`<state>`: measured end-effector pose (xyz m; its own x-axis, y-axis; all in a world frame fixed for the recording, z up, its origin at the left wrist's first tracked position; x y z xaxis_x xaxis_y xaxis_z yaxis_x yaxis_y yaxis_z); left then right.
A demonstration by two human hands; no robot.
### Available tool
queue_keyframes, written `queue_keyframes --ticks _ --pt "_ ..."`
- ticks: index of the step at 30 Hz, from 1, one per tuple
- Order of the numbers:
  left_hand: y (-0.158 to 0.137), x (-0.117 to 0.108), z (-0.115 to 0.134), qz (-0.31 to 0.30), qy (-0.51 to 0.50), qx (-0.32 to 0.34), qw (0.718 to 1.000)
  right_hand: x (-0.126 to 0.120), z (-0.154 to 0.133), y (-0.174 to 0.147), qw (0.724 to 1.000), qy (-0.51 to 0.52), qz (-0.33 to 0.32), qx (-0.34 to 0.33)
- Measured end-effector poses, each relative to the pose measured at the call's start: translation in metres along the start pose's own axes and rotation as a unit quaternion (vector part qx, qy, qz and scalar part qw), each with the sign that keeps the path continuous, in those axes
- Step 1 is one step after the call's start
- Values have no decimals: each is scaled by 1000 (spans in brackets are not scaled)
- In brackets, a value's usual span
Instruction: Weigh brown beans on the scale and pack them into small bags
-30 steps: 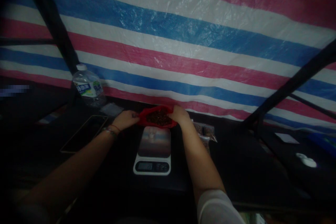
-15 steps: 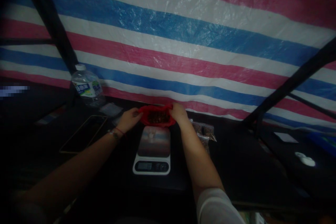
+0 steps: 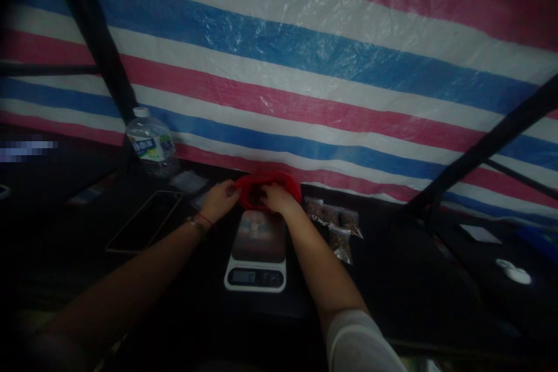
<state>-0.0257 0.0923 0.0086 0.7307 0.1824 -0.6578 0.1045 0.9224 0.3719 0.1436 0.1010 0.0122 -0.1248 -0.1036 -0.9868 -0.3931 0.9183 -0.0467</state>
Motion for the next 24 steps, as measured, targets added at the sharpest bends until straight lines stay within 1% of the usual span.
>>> queue_keyframes --ticks 2,4,6,8,9,10,11,12,13,15,16,17,18,19,21,24 --pt "0 1 -3 1 2 -10 1000 15 7 9 999 -12 -30 13" --pt "1 1 -6 10 -10 -26 1000 20 7 16 999 -10 -39 7" --pt "1 -4 -6 48 -35 -18 998 20 5 21 999 -3 -36 -11" --pt "-1 -14 -1 109 -65 22 992 19 3 26 999 1 -32 -30" --pt "-3 -20 4 134 -76 54 987 18 2 28 999 2 -33 -39" --pt "-6 -25 10 146 -83 93 981 17 1 30 998 6 -37 -47" --pt "-9 -28 17 138 -89 135 977 17 0 31 997 12 -43 -56" --pt "-12 -28 27 105 -94 181 973 17 -1 32 996 19 -49 -65" --pt "-16 -25 37 52 -96 227 968 17 -2 32 995 25 -55 -73" --pt "-26 -14 55 -84 -85 294 948 17 -4 31 994 27 -58 -83" --pt "-31 -8 61 -143 -71 309 937 16 -4 30 995 24 -54 -80" --pt "-36 -2 66 -188 -53 315 929 16 -3 29 996 18 -47 -73" --pt "-38 3 69 -218 -34 312 924 15 -2 28 997 11 -39 -67" --pt "-40 7 70 -235 -17 304 923 14 -1 26 998 4 -31 -60" --pt "-42 14 73 -246 0 289 925 13 0 24 999 -6 -19 -50" --pt "-41 20 73 -223 -1 267 938 10 1 21 999 -5 -12 -36"
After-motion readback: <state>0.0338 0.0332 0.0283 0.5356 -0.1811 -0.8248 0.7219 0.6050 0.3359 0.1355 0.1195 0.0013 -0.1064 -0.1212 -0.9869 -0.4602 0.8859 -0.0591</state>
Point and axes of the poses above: each hand's wrist, its own y-axis towards the middle knuckle, its own x-axis out of the palm, z = x × y, the point moved 7 cm from there along y, towards the middle knuckle, and after that the axes turned 7 degrees about -y, right-handed, at the moved point
